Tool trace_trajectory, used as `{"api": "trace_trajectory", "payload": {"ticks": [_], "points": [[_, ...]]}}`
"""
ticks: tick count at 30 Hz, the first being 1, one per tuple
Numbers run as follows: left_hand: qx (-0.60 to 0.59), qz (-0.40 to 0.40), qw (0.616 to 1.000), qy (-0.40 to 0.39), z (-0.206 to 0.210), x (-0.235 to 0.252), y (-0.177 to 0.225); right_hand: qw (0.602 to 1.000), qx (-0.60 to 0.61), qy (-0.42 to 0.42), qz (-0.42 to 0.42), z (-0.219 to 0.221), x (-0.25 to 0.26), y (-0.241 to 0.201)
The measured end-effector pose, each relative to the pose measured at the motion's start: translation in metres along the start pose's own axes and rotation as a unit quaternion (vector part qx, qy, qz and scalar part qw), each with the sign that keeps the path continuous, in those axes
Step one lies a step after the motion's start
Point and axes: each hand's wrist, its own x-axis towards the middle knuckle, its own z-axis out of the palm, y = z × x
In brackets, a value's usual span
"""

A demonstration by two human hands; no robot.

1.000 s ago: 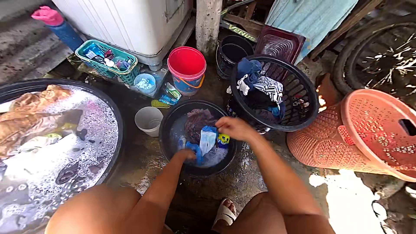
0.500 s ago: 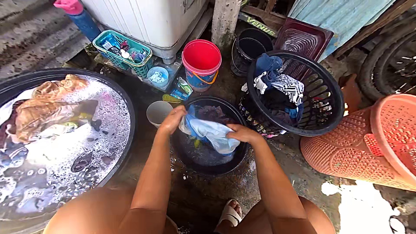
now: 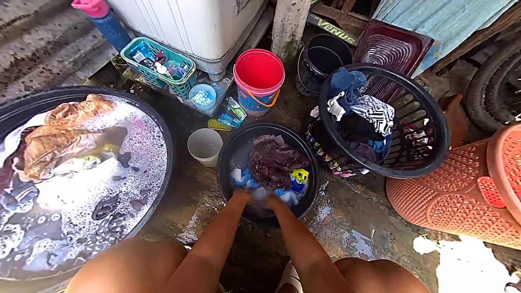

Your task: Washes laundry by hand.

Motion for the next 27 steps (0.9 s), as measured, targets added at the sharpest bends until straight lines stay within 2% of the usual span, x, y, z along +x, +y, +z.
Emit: {"api": "trace_trajectory", "payload": {"ticks": [3,5,6,7,8,10,11,12,13,15,17,18,19,20,22,23,24,25,27], "points": [[-0.046,0.018,0.996,0.068,-0.001,-0.002,-0.001,0.978,0.181,0.098,-0.045,-0.050,-0.032,-0.012],[-0.111,0.030,0.984,0.134,0.002,-0.015,0.005,0.927,0.328,0.152,-0.100,-0.083,-0.072,-0.029],[-0.196,0.054,0.959,0.199,0.003,-0.019,0.008,0.889,0.398,0.171,-0.146,-0.095,-0.090,-0.032],[-0.304,0.082,0.909,0.274,0.002,-0.020,0.013,0.841,0.467,0.192,-0.195,-0.102,-0.106,-0.032],[-0.412,0.103,0.842,0.333,-0.004,-0.018,0.019,0.781,0.535,0.223,-0.233,-0.106,-0.116,-0.029],[-0.611,0.146,0.679,0.380,-0.026,-0.023,0.033,0.644,0.666,0.292,-0.239,-0.103,-0.118,-0.024],[-0.682,0.174,0.606,0.372,-0.039,-0.033,0.042,0.591,0.715,0.312,-0.203,-0.098,-0.110,-0.023],[-0.732,0.201,0.549,0.351,-0.050,-0.046,0.052,0.573,0.743,0.307,-0.161,-0.090,-0.100,-0.023],[-0.770,0.227,0.502,0.322,-0.060,-0.058,0.062,0.579,0.753,0.280,-0.138,-0.081,-0.091,-0.025],[-0.812,0.274,0.442,0.264,-0.069,-0.077,0.081,0.587,0.762,0.214,-0.172,-0.071,-0.083,-0.035],[-0.834,0.313,0.411,0.195,-0.070,-0.087,0.087,0.543,0.768,0.214,-0.262,-0.082,-0.090,-0.042],[-0.836,0.328,0.408,0.163,-0.068,-0.087,0.083,0.530,0.757,0.252,-0.286,-0.093,-0.094,-0.044],[-0.829,0.336,0.424,0.142,-0.065,-0.085,0.074,0.525,0.736,0.307,-0.299,-0.104,-0.097,-0.046],[-0.808,0.337,0.465,0.128,-0.063,-0.080,0.061,0.523,0.704,0.370,-0.307,-0.115,-0.100,-0.049],[-0.740,0.330,0.582,0.063,-0.064,-0.072,0.031,0.538,0.602,0.477,-0.346,-0.133,-0.102,-0.055],[-0.717,0.350,0.603,0.009,-0.064,-0.070,0.021,0.563,0.531,0.516,-0.368,-0.135,-0.103,-0.056],[-0.712,0.382,0.589,-0.035,-0.067,-0.070,0.017,0.597,0.453,0.542,-0.379,-0.132,-0.106,-0.058],[-0.721,0.409,0.557,-0.054,-0.071,-0.074,0.019,0.628,0.387,0.550,-0.393,-0.124,-0.110,-0.061],[-0.778,0.403,0.481,-0.020,-0.085,-0.085,0.030,0.648,0.327,0.532,-0.436,-0.104,-0.114,-0.069]]}}
